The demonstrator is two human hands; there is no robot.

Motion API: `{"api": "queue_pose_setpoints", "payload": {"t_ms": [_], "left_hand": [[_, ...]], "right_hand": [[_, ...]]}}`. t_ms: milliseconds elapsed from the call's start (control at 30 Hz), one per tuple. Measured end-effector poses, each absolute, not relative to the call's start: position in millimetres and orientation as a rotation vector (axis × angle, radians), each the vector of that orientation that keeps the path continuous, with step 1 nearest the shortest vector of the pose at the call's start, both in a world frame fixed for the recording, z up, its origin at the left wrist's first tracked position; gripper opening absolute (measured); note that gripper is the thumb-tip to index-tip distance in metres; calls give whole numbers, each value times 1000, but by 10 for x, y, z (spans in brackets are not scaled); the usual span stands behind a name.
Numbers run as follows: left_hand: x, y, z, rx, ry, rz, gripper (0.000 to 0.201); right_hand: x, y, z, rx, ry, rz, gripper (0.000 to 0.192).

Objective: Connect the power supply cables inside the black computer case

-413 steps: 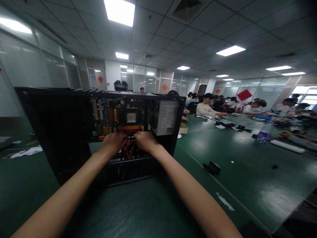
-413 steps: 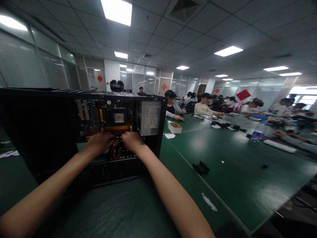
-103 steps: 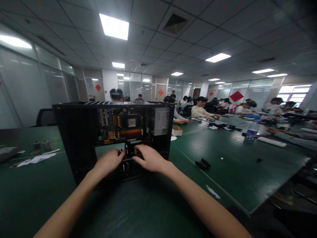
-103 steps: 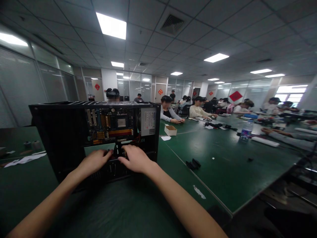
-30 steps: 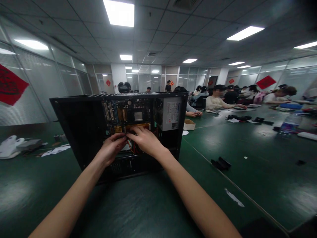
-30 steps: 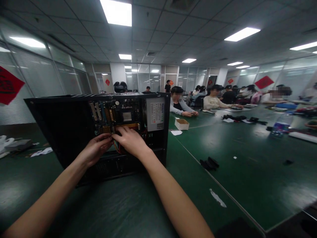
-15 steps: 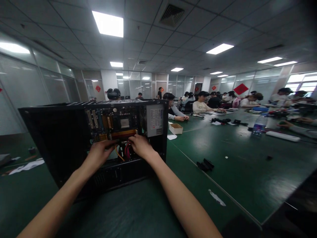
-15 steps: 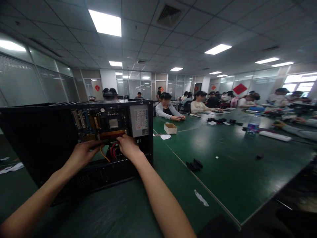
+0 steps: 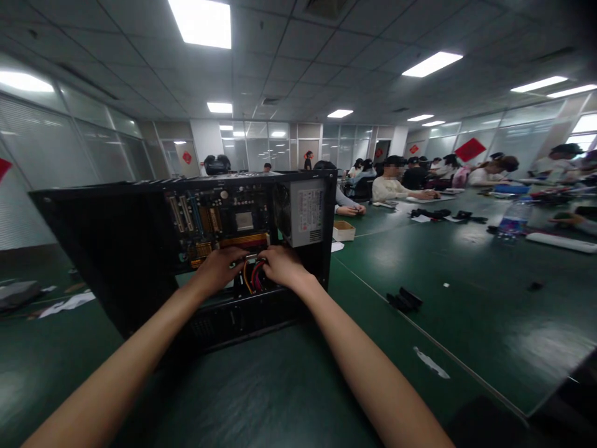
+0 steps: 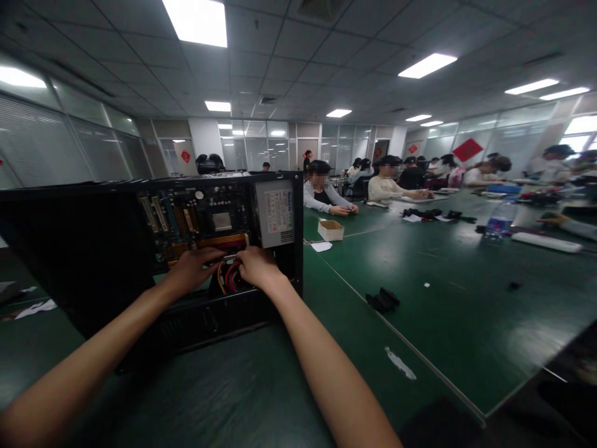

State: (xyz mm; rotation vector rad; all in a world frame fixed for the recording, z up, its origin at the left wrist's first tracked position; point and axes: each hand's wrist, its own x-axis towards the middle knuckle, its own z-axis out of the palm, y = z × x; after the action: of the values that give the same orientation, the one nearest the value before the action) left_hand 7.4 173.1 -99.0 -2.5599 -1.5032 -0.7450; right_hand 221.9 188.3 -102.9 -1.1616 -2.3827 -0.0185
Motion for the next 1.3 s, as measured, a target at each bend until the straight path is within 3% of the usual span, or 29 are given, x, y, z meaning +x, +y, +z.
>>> {"api": "queue_pose_setpoints", "payload": {"t_ms": [200,667,1033,1300], "left_hand": [[50,1767,-971,-2432,-1660,-836,26],[154,1722,-917,-2337,-1698,-480,24],[197,1803,-957,-2238,-1784,-230,30],[144,1826,-997,-2255,-1785,-340,27]], "right_hand": [[2209,1845,-1017,-1193,-2426,19,25],[2204,1844,-1037,-1176,-2449,47,21],[2174,1792,-997,-1244,-2531,-161,22],[2141,1723,-1017,-1190,-2486,-295,20]]}}
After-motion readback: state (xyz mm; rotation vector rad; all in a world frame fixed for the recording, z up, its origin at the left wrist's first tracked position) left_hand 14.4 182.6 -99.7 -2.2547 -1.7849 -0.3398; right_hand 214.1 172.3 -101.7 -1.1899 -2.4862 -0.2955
